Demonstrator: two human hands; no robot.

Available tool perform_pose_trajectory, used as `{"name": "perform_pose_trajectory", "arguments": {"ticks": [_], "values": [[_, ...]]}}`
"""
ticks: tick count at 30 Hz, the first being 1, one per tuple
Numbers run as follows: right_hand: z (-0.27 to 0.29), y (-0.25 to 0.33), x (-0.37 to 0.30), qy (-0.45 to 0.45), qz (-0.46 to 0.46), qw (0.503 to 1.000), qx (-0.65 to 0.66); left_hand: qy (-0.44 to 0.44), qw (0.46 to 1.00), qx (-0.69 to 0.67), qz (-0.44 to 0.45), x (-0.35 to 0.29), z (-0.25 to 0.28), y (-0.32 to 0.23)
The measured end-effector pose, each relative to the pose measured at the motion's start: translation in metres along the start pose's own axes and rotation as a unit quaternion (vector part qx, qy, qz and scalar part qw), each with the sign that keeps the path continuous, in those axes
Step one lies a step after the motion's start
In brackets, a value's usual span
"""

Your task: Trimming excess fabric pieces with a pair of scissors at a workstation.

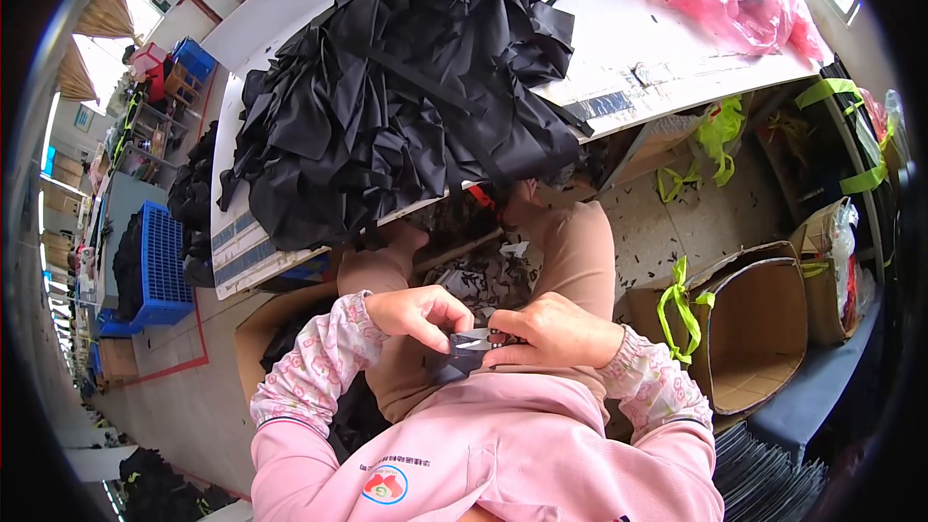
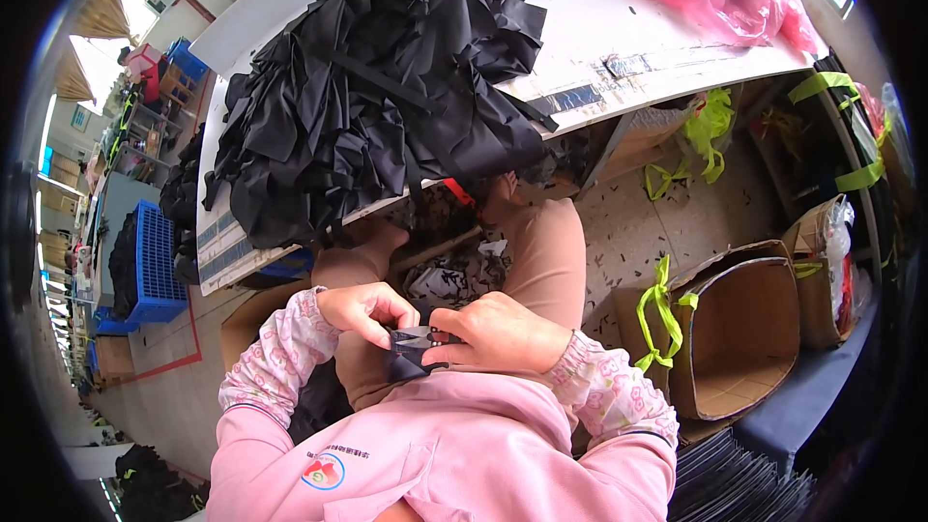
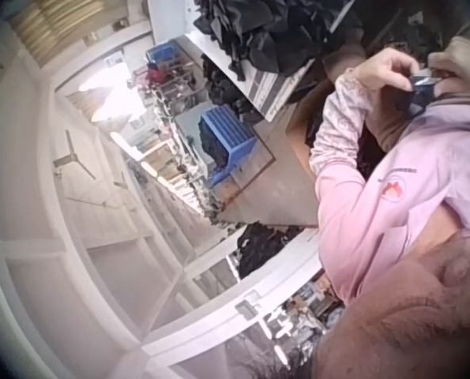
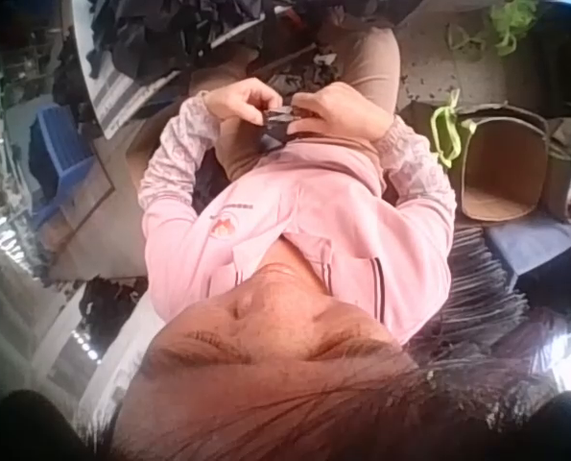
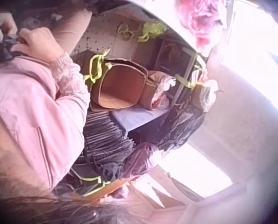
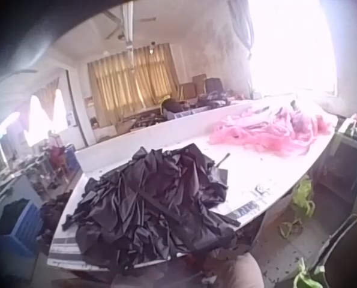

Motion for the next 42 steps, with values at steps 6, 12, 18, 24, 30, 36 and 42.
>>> {"name": "perform_pose_trajectory", "arguments": {"ticks": [6, 12, 18, 24, 30, 36, 42], "values": [[0.003, -0.006, -0.009, 0.000, -0.047, 0.999, 0.021, -0.031, 0.999, -0.016, -0.025, -0.007, 0.006, 0.008], [-0.001, -0.008, -0.012, -0.010, -0.050, 0.999, 0.009, -0.034, 0.998, -0.030, -0.033, -0.007, 0.007, 0.010], [-0.002, -0.005, -0.008, -0.003, -0.033, 0.999, 0.005, -0.021, 0.999, -0.015, -0.025, -0.005, 0.006, 0.009], [-0.004, -0.003, -0.002, 0.009, -0.015, 1.000, 0.004, -0.012, 1.000, 0.003, -0.011, -0.001, 0.003, 0.010], [-0.005, -0.003, 0.000, 0.005, -0.001, 1.000, -0.003, 0.000, 1.000, 0.002, 0.005, 0.001, 0.000, 0.009], [-0.006, -0.006, -0.002, 0.009, 0.000, 1.000, -0.006, 0.003, 1.000, 0.005, 0.007, 0.003, 0.001, 0.012], [-0.005, -0.003, 0.003, 0.016, 0.009, 1.000, 0.012, 0.010, 1.000, -0.001, 0.013, 0.006, 0.000, 0.015]]}}
Point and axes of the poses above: each hand's wrist, its own x-axis towards the middle knuckle, its own z-axis out of the back of the hand, y = z × x, the point moved 1 cm from there along x, towards the middle knuckle, and after that the axes turned 4 degrees about -x, right-handed, at the moved point
